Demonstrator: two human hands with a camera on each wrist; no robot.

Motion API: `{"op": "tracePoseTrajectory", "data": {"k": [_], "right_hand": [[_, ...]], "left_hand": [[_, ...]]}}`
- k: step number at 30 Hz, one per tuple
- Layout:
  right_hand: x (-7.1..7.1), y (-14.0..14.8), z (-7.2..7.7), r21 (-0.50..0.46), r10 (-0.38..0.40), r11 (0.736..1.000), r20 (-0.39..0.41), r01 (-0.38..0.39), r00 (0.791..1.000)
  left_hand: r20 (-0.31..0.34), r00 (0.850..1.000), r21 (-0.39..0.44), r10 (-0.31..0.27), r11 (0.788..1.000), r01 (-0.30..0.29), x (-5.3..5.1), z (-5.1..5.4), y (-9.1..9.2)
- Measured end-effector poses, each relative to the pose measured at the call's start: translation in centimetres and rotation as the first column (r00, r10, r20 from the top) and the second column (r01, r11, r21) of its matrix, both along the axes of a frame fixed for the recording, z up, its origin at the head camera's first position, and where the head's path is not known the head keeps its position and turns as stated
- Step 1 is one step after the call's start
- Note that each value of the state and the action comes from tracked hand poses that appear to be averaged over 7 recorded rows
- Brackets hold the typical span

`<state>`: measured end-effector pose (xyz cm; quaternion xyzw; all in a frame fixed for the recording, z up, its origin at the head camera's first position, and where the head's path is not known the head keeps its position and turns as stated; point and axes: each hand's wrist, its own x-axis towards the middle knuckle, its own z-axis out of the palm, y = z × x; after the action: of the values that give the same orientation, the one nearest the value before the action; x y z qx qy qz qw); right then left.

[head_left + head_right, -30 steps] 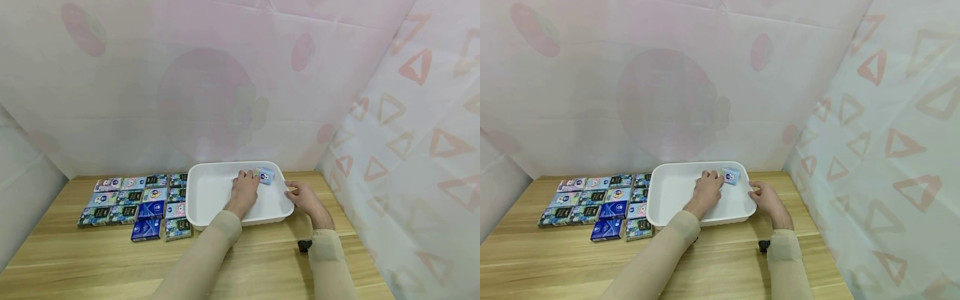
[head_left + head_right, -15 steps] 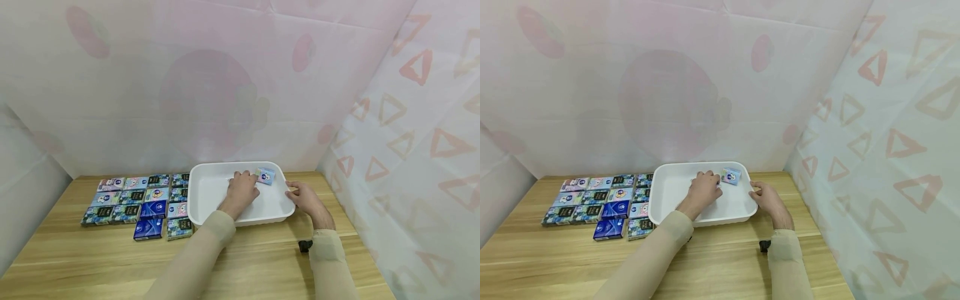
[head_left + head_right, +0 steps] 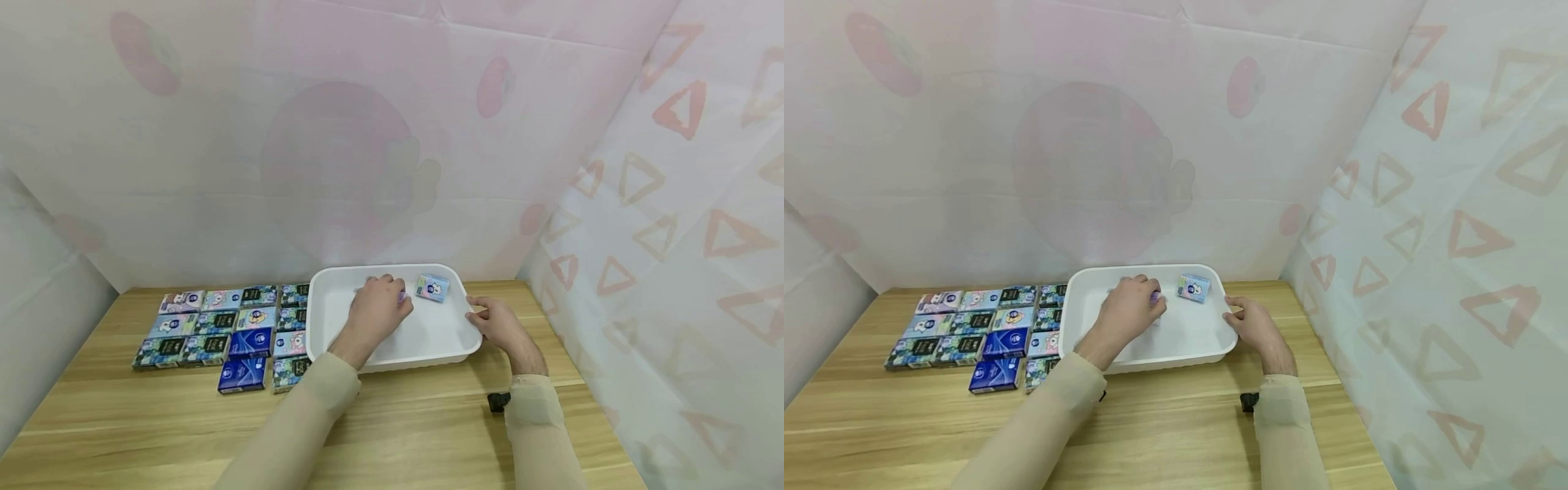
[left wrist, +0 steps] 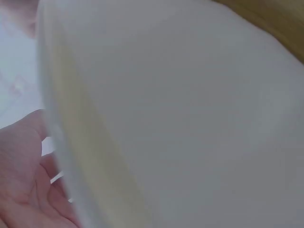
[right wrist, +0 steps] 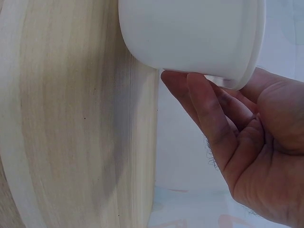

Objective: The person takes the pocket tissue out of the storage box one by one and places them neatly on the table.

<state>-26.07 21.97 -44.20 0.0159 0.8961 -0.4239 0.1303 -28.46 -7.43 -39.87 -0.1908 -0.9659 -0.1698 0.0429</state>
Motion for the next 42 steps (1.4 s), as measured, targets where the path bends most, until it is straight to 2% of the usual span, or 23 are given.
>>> {"op": "tracePoseTrajectory", "data": {"k": [8, 13, 27, 33, 42], "right_hand": [[0.1, 0.0, 0.1, -0.013, 0.001, 1.000, -0.007, -0.001, 1.000], [0.0, 0.0, 0.1, -0.002, 0.006, 1.000, -0.019, -0.006, 1.000], [0.1, -0.1, 0.2, -0.010, 0.003, 1.000, -0.019, -0.004, 1.000], [0.0, 0.0, 0.2, -0.006, 0.001, 1.000, -0.013, -0.001, 1.000], [0.0, 0.0, 0.2, -0.001, -0.005, 1.000, -0.009, 0.005, 1.000]], "left_hand": [[-0.033, 0.999, 0.044, 0.039, 0.998, -0.038, 1.2, 1.6, -3.1], [-0.050, 0.997, 0.044, 0.062, 0.997, -0.060, 1.8, 2.1, -5.4], [-0.090, 0.988, 0.073, 0.124, 0.990, -0.118, 3.2, 2.5, -11.3], [-0.112, 0.985, 0.084, 0.129, 0.989, -0.120, 3.9, 2.8, -13.7], [-0.081, 0.982, 0.068, 0.168, 0.984, -0.162, 5.0, 3.0, -16.8]]}}
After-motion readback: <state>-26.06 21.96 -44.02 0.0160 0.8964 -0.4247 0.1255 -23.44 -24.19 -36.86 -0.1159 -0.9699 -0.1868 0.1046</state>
